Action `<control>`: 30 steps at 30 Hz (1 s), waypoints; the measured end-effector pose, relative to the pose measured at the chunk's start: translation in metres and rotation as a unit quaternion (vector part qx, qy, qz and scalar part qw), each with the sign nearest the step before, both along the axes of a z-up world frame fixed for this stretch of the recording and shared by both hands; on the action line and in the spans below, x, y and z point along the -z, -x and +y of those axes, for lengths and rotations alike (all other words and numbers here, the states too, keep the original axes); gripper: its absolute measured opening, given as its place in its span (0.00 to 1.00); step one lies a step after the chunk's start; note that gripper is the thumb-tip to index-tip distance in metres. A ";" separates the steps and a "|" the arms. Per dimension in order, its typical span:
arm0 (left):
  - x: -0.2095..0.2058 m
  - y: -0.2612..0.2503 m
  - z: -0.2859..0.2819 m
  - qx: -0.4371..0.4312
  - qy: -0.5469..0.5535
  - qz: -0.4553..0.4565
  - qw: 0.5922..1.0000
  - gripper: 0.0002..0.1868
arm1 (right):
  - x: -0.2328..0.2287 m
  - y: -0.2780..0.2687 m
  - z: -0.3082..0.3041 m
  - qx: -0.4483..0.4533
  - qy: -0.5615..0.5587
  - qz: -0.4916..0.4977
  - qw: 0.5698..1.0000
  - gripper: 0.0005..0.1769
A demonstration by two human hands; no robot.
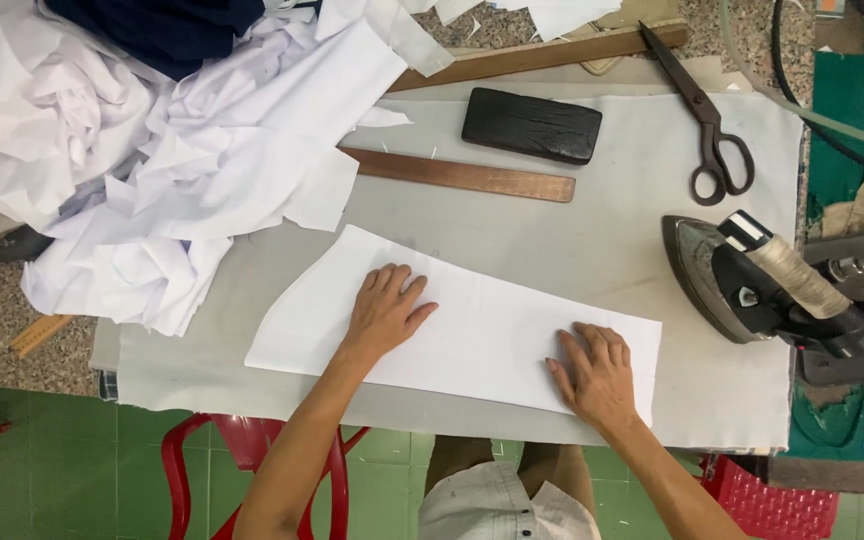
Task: The person cuts a piece of white fabric using shears and a ruler, then irons the fabric with a steam iron. They fold the fabric, smooth it on the table, and trim the edges before placing the finished piece aside.
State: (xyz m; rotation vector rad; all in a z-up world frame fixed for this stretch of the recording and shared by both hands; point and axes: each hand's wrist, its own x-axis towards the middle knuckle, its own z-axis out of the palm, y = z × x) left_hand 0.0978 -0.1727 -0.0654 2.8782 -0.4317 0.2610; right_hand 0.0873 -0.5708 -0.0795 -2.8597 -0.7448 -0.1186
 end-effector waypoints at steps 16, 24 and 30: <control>-0.060 -0.136 -0.080 0.017 -0.020 -0.110 0.994 0.16 | -0.136 -0.172 -0.151 0.025 0.205 -0.024 0.978 0.42; -0.032 -0.273 -0.153 -0.037 -0.121 0.143 0.982 0.53 | -0.149 -0.211 -0.145 0.100 0.085 0.285 0.949 0.28; -0.037 -0.287 -0.182 -0.081 -0.113 0.224 0.965 0.48 | -0.143 -0.211 -0.158 0.046 0.082 0.277 0.956 0.27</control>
